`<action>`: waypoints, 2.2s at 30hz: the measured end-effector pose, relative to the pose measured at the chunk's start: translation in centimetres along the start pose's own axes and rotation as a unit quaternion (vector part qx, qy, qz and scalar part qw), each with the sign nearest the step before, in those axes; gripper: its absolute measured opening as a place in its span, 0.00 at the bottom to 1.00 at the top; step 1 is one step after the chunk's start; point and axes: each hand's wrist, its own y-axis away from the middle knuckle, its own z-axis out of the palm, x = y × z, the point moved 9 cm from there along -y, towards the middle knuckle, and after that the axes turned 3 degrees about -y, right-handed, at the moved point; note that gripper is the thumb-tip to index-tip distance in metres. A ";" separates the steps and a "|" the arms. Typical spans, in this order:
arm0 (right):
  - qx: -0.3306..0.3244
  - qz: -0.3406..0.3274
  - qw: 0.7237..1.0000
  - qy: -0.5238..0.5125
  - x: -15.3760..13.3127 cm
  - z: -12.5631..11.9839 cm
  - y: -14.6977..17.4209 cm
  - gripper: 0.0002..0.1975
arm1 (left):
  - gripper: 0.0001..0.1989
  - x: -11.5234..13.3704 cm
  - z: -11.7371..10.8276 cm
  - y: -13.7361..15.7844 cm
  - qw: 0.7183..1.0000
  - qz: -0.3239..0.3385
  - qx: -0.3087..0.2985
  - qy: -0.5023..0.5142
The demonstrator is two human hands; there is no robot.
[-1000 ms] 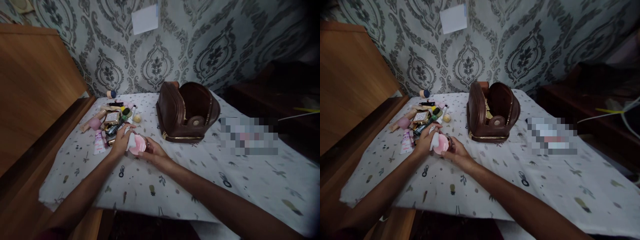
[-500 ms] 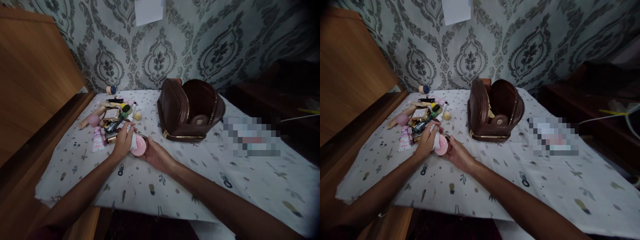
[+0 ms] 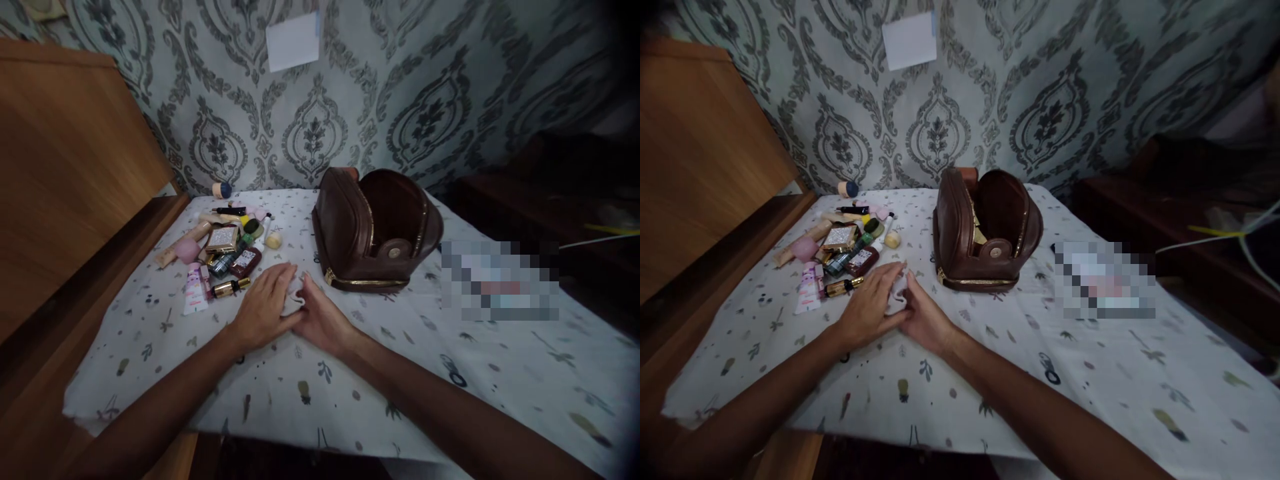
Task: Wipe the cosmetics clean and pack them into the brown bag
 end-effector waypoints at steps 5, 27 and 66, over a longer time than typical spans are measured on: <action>0.022 -0.015 0.999 -0.021 -0.3 -0.8 -0.4 0.16 | 0.46 -2.4 -0.2 0.0 0.998 -0.029 -0.004 0.047; -0.013 0.074 0.991 -0.108 0.4 0.1 0.2 0.17 | 0.15 -6.5 -1.3 0.1 0.919 -0.197 0.101 0.326; 0.011 -0.139 0.955 0.262 -2.2 -0.8 0.4 0.23 | 0.39 -5.3 1.1 0.5 0.878 -0.210 0.032 0.429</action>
